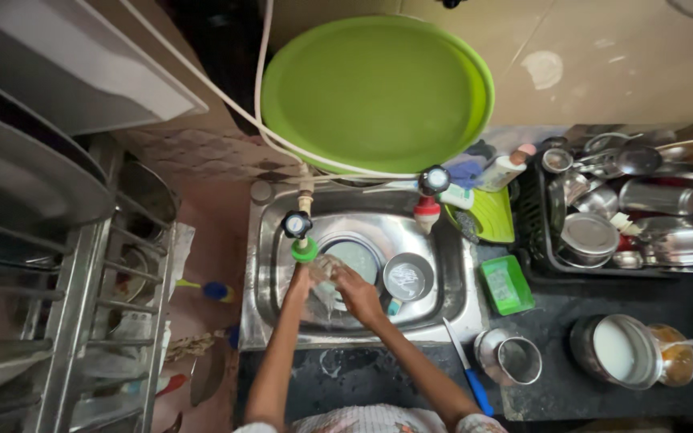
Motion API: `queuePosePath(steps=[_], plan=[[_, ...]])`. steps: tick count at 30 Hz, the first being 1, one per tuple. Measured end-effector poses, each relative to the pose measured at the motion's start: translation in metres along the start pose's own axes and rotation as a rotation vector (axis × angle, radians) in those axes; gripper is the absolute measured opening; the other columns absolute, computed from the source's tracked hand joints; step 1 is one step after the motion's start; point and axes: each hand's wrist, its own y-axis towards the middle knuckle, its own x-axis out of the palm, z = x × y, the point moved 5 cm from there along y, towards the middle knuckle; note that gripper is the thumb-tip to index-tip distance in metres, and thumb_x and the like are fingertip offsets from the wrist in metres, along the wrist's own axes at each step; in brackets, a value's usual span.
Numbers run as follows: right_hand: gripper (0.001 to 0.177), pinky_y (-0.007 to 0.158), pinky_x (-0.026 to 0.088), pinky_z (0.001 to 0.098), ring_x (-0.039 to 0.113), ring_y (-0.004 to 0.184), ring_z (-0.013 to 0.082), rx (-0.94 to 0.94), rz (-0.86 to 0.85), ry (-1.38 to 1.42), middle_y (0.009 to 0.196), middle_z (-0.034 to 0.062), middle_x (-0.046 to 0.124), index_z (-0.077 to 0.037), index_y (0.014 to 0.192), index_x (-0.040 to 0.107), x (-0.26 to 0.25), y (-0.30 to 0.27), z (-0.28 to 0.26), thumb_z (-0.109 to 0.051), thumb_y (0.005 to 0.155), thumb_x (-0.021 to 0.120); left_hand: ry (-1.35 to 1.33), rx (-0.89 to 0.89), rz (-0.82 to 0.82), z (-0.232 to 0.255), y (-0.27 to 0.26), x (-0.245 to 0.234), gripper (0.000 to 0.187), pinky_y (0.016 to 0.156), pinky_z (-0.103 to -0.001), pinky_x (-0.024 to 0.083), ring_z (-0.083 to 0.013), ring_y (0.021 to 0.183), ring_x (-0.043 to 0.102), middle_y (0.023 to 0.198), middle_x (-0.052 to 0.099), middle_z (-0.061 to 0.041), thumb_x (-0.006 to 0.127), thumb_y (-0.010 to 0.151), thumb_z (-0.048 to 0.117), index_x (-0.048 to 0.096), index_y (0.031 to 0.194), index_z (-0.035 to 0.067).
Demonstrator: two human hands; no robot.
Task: The person washes kitchenware at the sink. They wipe crumbs off the counter with a cloth, carry vessels to the sink, scrub steel pots, a plate and a glass lid with a scrub pad and soap, rinse them under the tap and place them aside.
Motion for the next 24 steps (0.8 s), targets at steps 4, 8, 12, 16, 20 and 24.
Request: queuePosePath(steps=[4, 8, 12, 16, 20, 24], plan=[[0.057, 0.100, 0.052, 0.0402, 0.050, 0.142, 0.0331, -0.176, 0.037, -0.317, 0.158, 0.0097, 0.051, -0.011, 0.142, 0.054, -0.007, 0.013, -0.011, 0.000, 0.086, 0.062, 0.133, 0.532, -0.138, 0.037, 0.002, 0.044, 0.047, 0.080, -0.038, 0.063, -0.0277, 0.096, 0.076, 0.112, 0.073, -0.015, 0.065, 0.088, 0.038, 0.061, 0.126, 0.011], [0.072, 0.117, 0.029, 0.0511, 0.037, 0.146, 0.0338, -0.196, -0.039, -0.243, 0.158, 0.0175, 0.040, 0.001, 0.152, 0.039, 0.007, 0.028, -0.023, -0.007, 0.085, 0.062, 0.223, 0.586, 0.184, 0.035, -0.013, 0.002, 0.047, 0.079, -0.040, 0.057, -0.0244, 0.095, 0.069, 0.115, 0.071, -0.015, 0.076, 0.089, 0.036, 0.067, 0.123, 0.005], [0.073, 0.125, 0.019, 0.0505, 0.034, 0.153, 0.0274, -0.332, -0.138, -0.529, 0.164, 0.0119, 0.040, -0.010, 0.157, 0.036, 0.036, 0.040, -0.046, -0.009, 0.087, 0.057, 0.025, 0.412, 0.076, 0.035, -0.029, -0.040, 0.048, 0.088, -0.038, 0.053, -0.0191, 0.106, 0.064, 0.122, 0.070, -0.007, 0.069, 0.095, 0.044, 0.068, 0.130, 0.011], [0.067, 0.127, 0.019, 0.0549, 0.037, 0.151, 0.0264, -0.470, -0.169, -0.492, 0.159, 0.0112, 0.045, -0.014, 0.160, 0.036, 0.048, 0.048, -0.058, -0.015, 0.095, 0.054, -0.139, 0.467, -0.129, 0.057, -0.036, -0.052, 0.050, 0.095, -0.037, 0.052, -0.0160, 0.115, 0.061, 0.129, 0.067, -0.001, 0.067, 0.097, 0.047, 0.065, 0.137, 0.016], [0.064, 0.131, 0.018, 0.0592, 0.043, 0.147, 0.0229, -0.534, -0.206, -0.508, 0.149, 0.0071, 0.052, -0.019, 0.160, 0.040, 0.041, 0.048, -0.046, -0.013, 0.097, 0.051, -0.150, 0.397, -0.190, 0.068, -0.029, -0.042, 0.053, 0.094, -0.037, 0.056, -0.0160, 0.119, 0.065, 0.133, 0.068, -0.001, 0.060, 0.094, 0.047, 0.058, 0.138, 0.019], [0.051, 0.113, 0.042, 0.0498, 0.053, 0.137, 0.0371, -0.175, -0.011, -0.168, 0.154, 0.0190, 0.051, -0.008, 0.141, 0.048, 0.006, 0.042, -0.017, -0.007, 0.091, 0.058, 0.084, 0.180, -0.110, 0.049, -0.009, -0.024, 0.055, 0.090, -0.037, 0.057, -0.0235, 0.112, 0.069, 0.127, 0.069, -0.013, 0.051, 0.100, 0.050, 0.056, 0.135, 0.009]])
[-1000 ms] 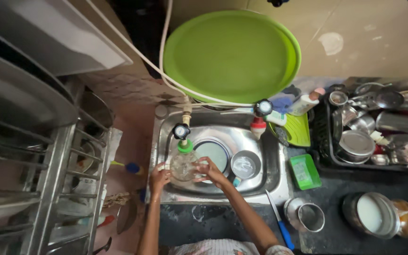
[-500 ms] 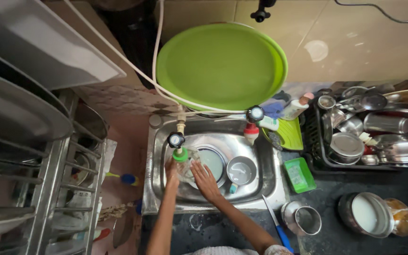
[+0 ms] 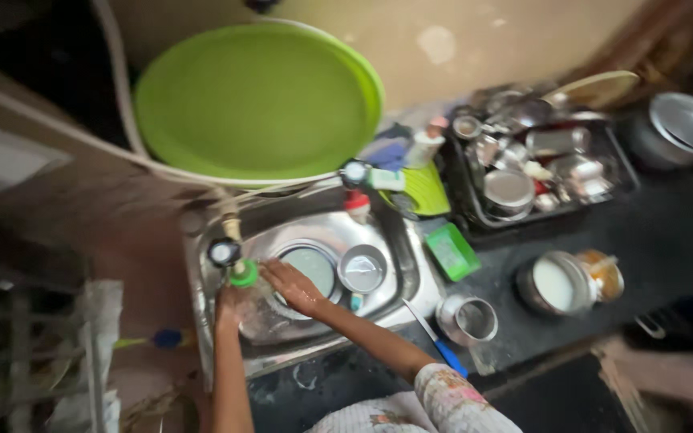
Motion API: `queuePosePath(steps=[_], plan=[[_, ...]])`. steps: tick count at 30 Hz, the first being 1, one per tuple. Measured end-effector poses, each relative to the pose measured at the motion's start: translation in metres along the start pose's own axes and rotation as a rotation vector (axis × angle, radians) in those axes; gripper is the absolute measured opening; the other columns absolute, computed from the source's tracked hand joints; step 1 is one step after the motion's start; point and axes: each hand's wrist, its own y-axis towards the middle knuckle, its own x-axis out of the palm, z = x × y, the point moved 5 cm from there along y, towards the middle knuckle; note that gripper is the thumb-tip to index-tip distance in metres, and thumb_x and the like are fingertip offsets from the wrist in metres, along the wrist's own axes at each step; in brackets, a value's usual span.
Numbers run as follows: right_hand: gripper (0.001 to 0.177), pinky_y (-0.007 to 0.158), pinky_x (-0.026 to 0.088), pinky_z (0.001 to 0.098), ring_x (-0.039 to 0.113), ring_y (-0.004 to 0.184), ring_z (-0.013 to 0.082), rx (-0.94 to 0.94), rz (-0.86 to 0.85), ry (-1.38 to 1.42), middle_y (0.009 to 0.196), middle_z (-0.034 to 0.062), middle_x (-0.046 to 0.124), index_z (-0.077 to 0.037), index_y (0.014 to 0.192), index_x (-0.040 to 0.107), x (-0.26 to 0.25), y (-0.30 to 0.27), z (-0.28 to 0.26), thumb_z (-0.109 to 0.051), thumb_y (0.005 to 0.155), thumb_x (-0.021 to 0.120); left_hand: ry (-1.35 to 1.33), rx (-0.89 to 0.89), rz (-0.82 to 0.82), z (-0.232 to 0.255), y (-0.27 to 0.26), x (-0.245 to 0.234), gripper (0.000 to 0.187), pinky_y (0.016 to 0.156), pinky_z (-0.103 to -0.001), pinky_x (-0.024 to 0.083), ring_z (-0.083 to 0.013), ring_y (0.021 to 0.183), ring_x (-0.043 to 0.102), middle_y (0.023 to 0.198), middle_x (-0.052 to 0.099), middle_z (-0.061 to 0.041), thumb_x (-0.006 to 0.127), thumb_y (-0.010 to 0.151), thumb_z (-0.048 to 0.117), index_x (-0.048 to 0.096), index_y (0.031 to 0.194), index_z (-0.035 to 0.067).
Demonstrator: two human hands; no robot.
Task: The person washes kitchenware at the sink. They wipe crumbs off the counter with a cloth, carry vessels to the sink, scrub steel pots, a plate and a glass lid with a scrub pad and soap, rinse them under the tap and place them aside.
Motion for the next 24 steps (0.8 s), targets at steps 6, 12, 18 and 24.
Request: queuePosePath(steps=[6, 12, 18, 24], plan=[[0.058, 0.072, 0.058, 0.0381, 0.073, 0.093, 0.0351, 0.722, -0.094, 0.521, 0.115, 0.0225, 0.074, -0.003, 0.146, 0.054, -0.059, -0.068, 0.052, -0.014, 0.093, 0.077, 0.426, -0.246, 0.033, -0.045, 0.016, 0.037, 0.072, 0.082, -0.033, 0.060, -0.0303, 0.100, 0.074, 0.117, 0.072, -0.026, 0.037, 0.108, 0.058, 0.060, 0.130, -0.007], [0.070, 0.080, 0.059, 0.0372, 0.075, 0.089, 0.0250, 0.887, -0.178, 0.172, 0.111, 0.0101, 0.079, -0.021, 0.149, 0.051, -0.206, -0.139, 0.127, -0.010, 0.082, 0.069, 1.091, 0.553, -0.144, -0.064, 0.000, 0.100, 0.030, 0.078, -0.033, 0.059, -0.0230, 0.093, 0.076, 0.109, 0.077, -0.012, 0.063, 0.096, 0.031, 0.075, 0.108, 0.005], [0.067, 0.077, 0.057, 0.0488, 0.071, 0.093, 0.0395, 0.825, 0.393, -0.540, 0.121, 0.0180, 0.070, -0.030, 0.145, 0.059, -0.394, -0.161, 0.185, -0.003, 0.085, 0.070, 0.976, 0.437, -0.680, -0.193, -0.025, 0.199, 0.026, 0.094, -0.034, 0.052, -0.0287, 0.110, 0.070, 0.120, 0.076, -0.013, 0.081, 0.090, 0.027, 0.084, 0.103, 0.005], [0.068, 0.103, 0.052, 0.0459, 0.058, 0.131, 0.0448, 0.714, 0.359, -1.030, 0.154, 0.0195, 0.054, -0.026, 0.155, 0.055, -0.462, -0.173, 0.256, -0.012, 0.091, 0.075, 1.031, 0.046, -0.287, -0.261, -0.029, 0.219, 0.055, 0.083, -0.031, 0.057, -0.0225, 0.099, 0.073, 0.111, 0.074, -0.013, 0.095, 0.068, 0.029, 0.068, 0.111, 0.007]])
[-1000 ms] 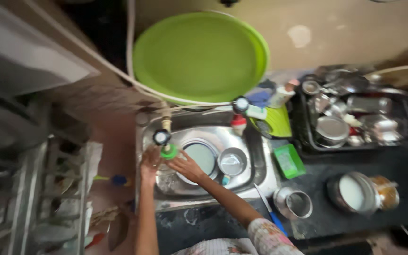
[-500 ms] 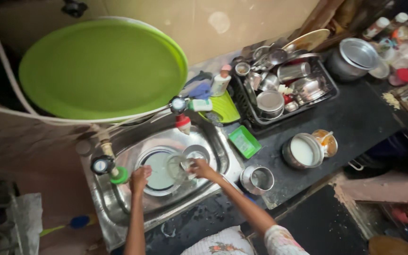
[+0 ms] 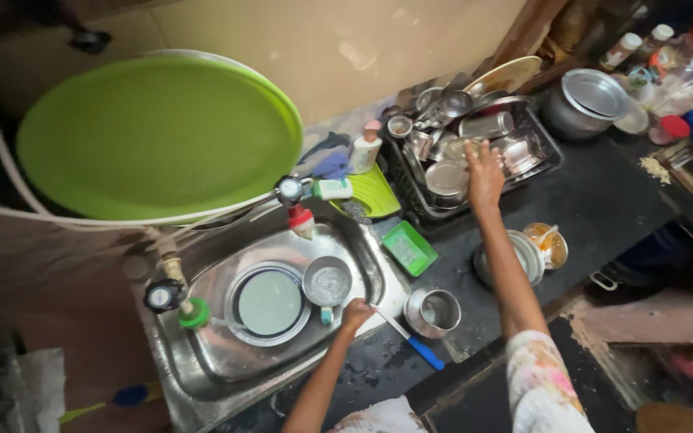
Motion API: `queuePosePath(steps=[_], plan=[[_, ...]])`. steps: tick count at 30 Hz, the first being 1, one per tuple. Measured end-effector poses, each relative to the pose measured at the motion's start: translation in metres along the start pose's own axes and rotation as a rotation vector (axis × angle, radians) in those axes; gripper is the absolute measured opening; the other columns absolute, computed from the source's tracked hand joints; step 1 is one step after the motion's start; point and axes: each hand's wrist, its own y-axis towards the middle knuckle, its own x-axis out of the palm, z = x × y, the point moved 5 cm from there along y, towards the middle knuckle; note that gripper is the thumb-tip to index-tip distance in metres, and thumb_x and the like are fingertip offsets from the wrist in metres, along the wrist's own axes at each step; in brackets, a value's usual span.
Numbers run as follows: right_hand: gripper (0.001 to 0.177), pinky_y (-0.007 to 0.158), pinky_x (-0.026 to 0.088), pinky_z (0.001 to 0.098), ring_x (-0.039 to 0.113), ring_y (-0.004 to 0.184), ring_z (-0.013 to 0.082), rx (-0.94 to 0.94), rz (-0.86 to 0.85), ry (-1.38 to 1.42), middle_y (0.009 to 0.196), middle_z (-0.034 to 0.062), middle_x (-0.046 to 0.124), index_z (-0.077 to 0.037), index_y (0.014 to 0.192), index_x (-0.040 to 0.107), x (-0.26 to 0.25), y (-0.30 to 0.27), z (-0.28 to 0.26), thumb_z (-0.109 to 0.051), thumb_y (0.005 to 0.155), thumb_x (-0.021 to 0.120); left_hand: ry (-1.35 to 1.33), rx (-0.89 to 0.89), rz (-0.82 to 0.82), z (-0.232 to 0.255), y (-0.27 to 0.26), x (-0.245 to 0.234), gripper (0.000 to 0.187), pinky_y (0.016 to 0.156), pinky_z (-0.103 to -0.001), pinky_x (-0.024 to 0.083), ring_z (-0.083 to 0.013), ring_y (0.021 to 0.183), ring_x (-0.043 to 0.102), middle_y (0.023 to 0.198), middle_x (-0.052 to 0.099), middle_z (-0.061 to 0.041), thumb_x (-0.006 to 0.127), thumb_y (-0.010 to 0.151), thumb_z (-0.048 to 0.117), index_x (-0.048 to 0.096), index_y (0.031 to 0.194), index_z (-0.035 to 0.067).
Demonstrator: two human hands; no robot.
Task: The person washes kitchenware at the sink. They wipe crumbs off the counter with a cloth, carry vessels to the sink, scrub steel pots, a plate and a glass lid with a scrub pad and soap, rinse them under the tap and place them aside.
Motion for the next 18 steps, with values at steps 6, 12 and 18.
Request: queuePosePath(steps=[6, 12, 18], plan=[[0.075, 0.099, 0.043, 0.0522, 0.057, 0.121, 0.0497, -0.018, -0.046, 0.088, 0.140, 0.0260, 0.058, 0.001, 0.148, 0.047, -0.022, -0.034, -0.015, -0.035, 0.088, 0.076, -0.122, -0.042, 0.016, -0.009, 0.009, 0.003, 0.026, 0.070, -0.027, 0.058, -0.0136, 0.075, 0.074, 0.089, 0.082, -0.009, 0.082, 0.076, 0.018, 0.083, 0.098, 0.006], [0.024, 0.097, 0.050, 0.0457, 0.065, 0.113, 0.0390, 0.177, -0.009, 0.743, 0.121, 0.0209, 0.069, 0.001, 0.121, 0.068, -0.076, -0.119, -0.072, -0.015, 0.105, 0.060, -0.449, -0.210, -0.231, -0.028, 0.010, 0.019, 0.027, 0.070, -0.023, 0.057, -0.0132, 0.078, 0.072, 0.092, 0.077, -0.010, 0.080, 0.087, 0.018, 0.079, 0.108, 0.001], [0.021, 0.082, 0.054, 0.0422, 0.071, 0.092, 0.0335, 0.288, -0.312, 0.951, 0.102, 0.0170, 0.074, -0.004, 0.109, 0.072, -0.088, -0.232, -0.147, -0.017, 0.097, 0.061, -0.597, -0.238, -0.291, -0.059, 0.005, 0.016, 0.036, 0.071, -0.029, 0.063, -0.0219, 0.082, 0.078, 0.093, 0.077, -0.014, 0.076, 0.089, 0.024, 0.070, 0.112, -0.003]])
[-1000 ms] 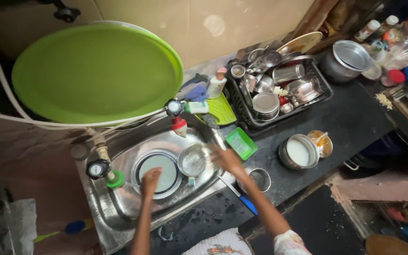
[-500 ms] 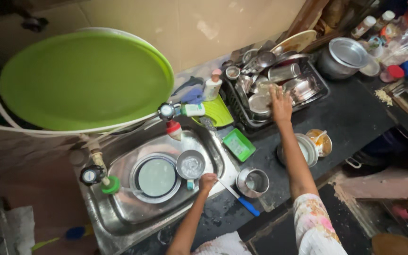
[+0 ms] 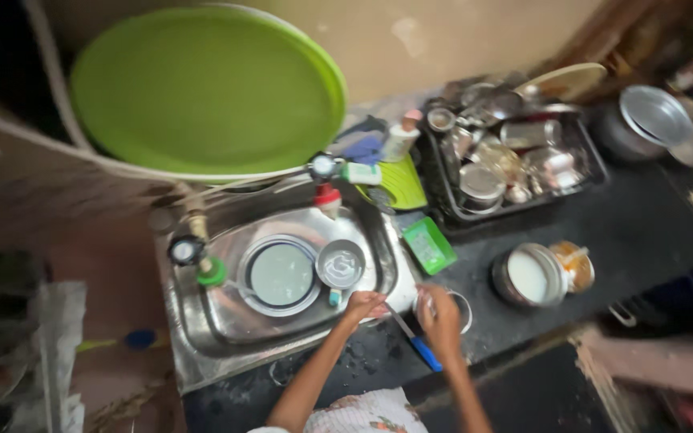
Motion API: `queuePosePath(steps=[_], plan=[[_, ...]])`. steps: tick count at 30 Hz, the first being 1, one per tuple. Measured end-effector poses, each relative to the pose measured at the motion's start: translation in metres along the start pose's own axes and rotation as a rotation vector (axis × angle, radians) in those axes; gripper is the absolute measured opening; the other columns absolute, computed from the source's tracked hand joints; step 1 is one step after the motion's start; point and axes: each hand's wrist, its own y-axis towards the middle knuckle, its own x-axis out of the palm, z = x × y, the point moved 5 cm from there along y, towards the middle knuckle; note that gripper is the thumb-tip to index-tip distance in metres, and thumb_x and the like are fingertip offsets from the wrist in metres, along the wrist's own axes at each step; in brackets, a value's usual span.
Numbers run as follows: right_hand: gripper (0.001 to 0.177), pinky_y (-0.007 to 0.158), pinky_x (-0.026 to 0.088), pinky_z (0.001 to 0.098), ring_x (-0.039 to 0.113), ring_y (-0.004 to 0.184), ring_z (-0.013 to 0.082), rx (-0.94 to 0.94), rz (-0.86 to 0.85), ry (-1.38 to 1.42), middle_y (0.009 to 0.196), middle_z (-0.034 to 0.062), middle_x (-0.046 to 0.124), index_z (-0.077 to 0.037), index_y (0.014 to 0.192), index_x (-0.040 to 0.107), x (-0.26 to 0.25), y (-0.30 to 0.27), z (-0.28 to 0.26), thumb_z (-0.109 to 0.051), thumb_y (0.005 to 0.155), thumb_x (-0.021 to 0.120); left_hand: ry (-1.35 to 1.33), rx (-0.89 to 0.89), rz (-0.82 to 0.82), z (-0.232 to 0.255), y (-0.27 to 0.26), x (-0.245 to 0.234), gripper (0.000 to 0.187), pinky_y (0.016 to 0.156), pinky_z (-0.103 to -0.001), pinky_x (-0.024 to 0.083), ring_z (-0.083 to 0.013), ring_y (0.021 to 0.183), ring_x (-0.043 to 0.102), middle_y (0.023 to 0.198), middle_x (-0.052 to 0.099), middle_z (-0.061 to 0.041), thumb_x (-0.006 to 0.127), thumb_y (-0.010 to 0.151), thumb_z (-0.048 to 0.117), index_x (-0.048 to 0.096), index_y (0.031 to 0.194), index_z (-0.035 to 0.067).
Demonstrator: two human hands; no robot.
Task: The person washes kitchenware at the sink. They wipe crumbs off the counter with a cloth, carry vessels to the sink, scrub steel pots, a plate and a glass lid with a scrub pad and soap, rinse them under the tap and place them aside.
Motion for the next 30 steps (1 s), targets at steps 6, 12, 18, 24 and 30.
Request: queuePosePath(steps=[6, 12, 18, 24, 30], plan=[[0.028, 0.094, 0.051, 0.0417, 0.065, 0.110, 0.0324, 0.028, -0.243, 0.104, 0.119, 0.0149, 0.068, -0.008, 0.125, 0.067, 0.126, -0.032, -0.002, -0.015, 0.098, 0.063, -0.140, 0.612, 0.415, 0.073, -0.074, -0.159, 0.025, 0.071, -0.030, 0.061, -0.0160, 0.076, 0.073, 0.088, 0.075, -0.010, 0.074, 0.091, 0.014, 0.071, 0.106, -0.005], [0.081, 0.105, 0.044, 0.0461, 0.050, 0.130, 0.0423, -0.371, -0.417, 0.209, 0.142, 0.0232, 0.051, -0.007, 0.150, 0.040, 0.242, -0.020, -0.054, -0.009, 0.080, 0.079, 0.098, 0.682, 0.982, 0.133, -0.140, -0.251, 0.019, 0.065, -0.034, 0.058, -0.0208, 0.071, 0.073, 0.079, 0.075, -0.013, 0.077, 0.088, 0.018, 0.075, 0.094, 0.000], [0.072, 0.081, 0.059, 0.0373, 0.070, 0.100, 0.0330, -0.082, -0.849, 0.339, 0.132, 0.0196, 0.061, -0.014, 0.150, 0.042, 0.317, -0.010, -0.105, -0.013, 0.086, 0.076, 0.539, 0.529, 1.178, 0.136, -0.175, -0.242, 0.022, 0.070, -0.042, 0.054, -0.0311, 0.078, 0.074, 0.083, 0.076, -0.017, 0.072, 0.092, 0.027, 0.078, 0.098, 0.007], [0.035, 0.072, 0.061, 0.0350, 0.073, 0.089, 0.0242, -0.124, -0.865, 0.466, 0.112, 0.0161, 0.073, -0.006, 0.124, 0.065, 0.326, -0.018, -0.153, -0.012, 0.091, 0.073, 0.594, 0.605, 1.109, 0.133, -0.179, -0.242, 0.019, 0.070, -0.041, 0.055, -0.0333, 0.080, 0.075, 0.087, 0.076, -0.016, 0.070, 0.089, 0.022, 0.078, 0.101, 0.009], [0.034, 0.072, 0.056, 0.0337, 0.068, 0.086, 0.0229, -0.079, -0.868, 0.427, 0.109, 0.0139, 0.070, -0.007, 0.128, 0.064, 0.343, -0.013, -0.166, -0.012, 0.095, 0.067, 0.536, 0.600, 1.169, 0.131, -0.192, -0.255, 0.018, 0.072, -0.038, 0.056, -0.0282, 0.081, 0.075, 0.087, 0.076, -0.016, 0.068, 0.087, 0.014, 0.076, 0.102, 0.005]])
